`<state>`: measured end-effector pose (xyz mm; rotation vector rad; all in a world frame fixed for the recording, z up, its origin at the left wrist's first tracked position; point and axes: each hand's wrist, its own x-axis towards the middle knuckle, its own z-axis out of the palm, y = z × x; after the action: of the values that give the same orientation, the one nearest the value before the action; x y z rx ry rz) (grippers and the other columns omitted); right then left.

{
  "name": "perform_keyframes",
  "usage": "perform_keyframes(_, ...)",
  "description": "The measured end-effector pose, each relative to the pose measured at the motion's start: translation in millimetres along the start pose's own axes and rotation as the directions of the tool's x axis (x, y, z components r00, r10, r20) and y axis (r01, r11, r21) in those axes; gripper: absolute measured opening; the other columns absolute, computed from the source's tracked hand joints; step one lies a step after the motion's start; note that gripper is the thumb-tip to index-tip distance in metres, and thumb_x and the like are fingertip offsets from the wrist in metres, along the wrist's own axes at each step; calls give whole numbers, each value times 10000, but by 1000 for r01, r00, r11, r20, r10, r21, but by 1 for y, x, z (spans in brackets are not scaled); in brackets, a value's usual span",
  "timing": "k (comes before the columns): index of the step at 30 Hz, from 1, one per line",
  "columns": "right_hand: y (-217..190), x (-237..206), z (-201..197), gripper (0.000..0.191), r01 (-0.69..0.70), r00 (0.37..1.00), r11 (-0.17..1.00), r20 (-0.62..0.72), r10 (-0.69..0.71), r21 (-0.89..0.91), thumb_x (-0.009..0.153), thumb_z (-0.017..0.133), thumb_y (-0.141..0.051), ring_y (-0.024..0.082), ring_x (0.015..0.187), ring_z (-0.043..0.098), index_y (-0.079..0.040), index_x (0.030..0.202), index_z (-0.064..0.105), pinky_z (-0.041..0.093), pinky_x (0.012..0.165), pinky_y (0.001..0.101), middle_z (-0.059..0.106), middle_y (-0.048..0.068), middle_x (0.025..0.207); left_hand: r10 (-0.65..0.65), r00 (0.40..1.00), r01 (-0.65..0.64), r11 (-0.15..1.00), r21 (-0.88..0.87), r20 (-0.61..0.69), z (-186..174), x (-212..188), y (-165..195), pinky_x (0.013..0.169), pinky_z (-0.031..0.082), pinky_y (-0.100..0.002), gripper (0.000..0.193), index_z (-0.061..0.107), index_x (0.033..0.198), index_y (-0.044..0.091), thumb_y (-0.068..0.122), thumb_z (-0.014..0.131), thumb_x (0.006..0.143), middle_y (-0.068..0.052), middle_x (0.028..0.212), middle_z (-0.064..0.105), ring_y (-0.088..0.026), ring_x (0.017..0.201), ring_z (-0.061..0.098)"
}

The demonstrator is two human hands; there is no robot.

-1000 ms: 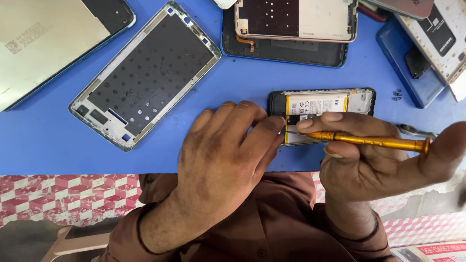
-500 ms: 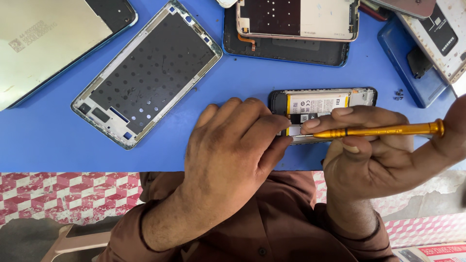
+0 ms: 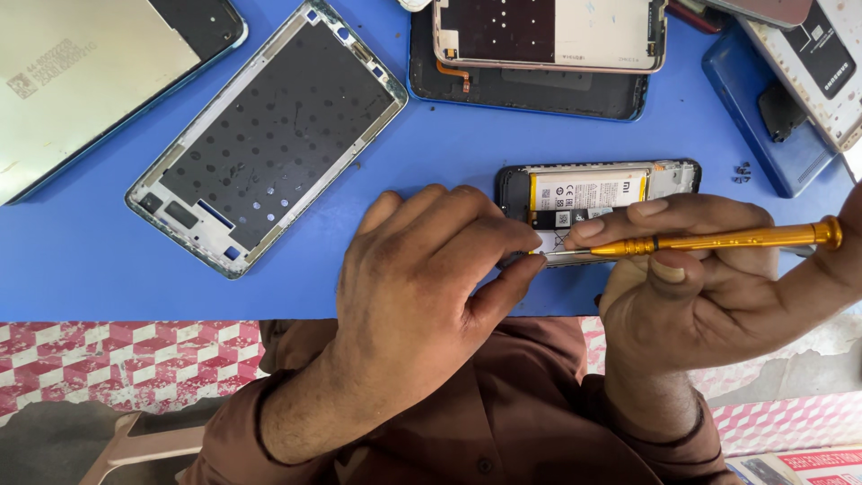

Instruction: The person uses a small screwdriver to remove screws from a disassembled smartphone lying on a blue workbench. They carefully unscrew multiple fasteners around the battery and internal frame, placing them on the table. The workspace contains several other disassembled phones and tools.

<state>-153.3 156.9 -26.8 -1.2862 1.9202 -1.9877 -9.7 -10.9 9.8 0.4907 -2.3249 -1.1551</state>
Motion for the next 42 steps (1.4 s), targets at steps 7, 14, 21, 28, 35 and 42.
perform_keyframes(7, -1, -2, -1, 276, -34, 999, 999, -3, 35, 34, 1197, 599, -257, 285, 863, 762, -20, 1056, 615, 714, 764, 374, 642, 154, 1157, 12, 1000, -12, 1000, -4, -19, 1, -2, -1, 761, 393, -357, 153, 701, 938, 148, 164, 848, 900, 48, 934, 665, -145, 841, 615)
perform_keyframes(14, -7, 1, 2, 245, -130, 989, 991, -66, 129, -16, 1163, 585, -213, 291, 747, 750, 30, 1181, 567, 701, 710, 380, 636, 158, 1046, 30, 999, -30, 1000, -6, -24, 2, -2, -2, 764, 398, -349, 139, 699, 957, 143, 164, 833, 923, 45, 963, 675, -142, 852, 614)
perform_keyframes(21, 0, -1, 2, 247, 46, 999, 994, -10, -48, -102, 1204, 573, -274, 277, 795, 745, -57, 1094, 616, 704, 719, 323, 617, 134, 1103, 40, 999, -39, 999, 38, -12, 2, -4, -2, 755, 387, -354, 130, 704, 960, 141, 161, 825, 914, 41, 962, 672, -145, 842, 607)
perform_keyframes(28, -2, -2, 5, 406, 76, 997, 982, 20, -73, -174, 1217, 580, -286, 247, 758, 784, -140, 1508, 338, 696, 724, 342, 631, 145, 1095, 30, 999, -30, 999, 38, -12, 3, -3, -2, 746, 381, -355, 121, 704, 931, 146, 145, 823, 907, 45, 945, 666, -140, 821, 595)
perform_keyframes(35, -5, 7, 11, 449, 97, 995, 978, 34, -92, -185, 1197, 581, -266, 225, 739, 749, -126, 1514, 295, 725, 700, 329, 645, 143, 1081, 40, 999, -39, 997, 64, -14, 2, -3, -2, 762, 386, -364, 116, 703, 929, 139, 157, 817, 913, 39, 973, 673, -152, 841, 593)
perform_keyframes(42, -5, 10, 9, 280, 118, 991, 969, 91, -100, -216, 1176, 544, -307, 204, 747, 748, -28, 1200, 552, 692, 657, 270, 639, 123, 1064, 41, 999, -41, 996, 77, 8, 2, -4, -3, 752, 381, -365, 113, 705, 937, 135, 163, 811, 912, 33, 970, 671, -154, 833, 587)
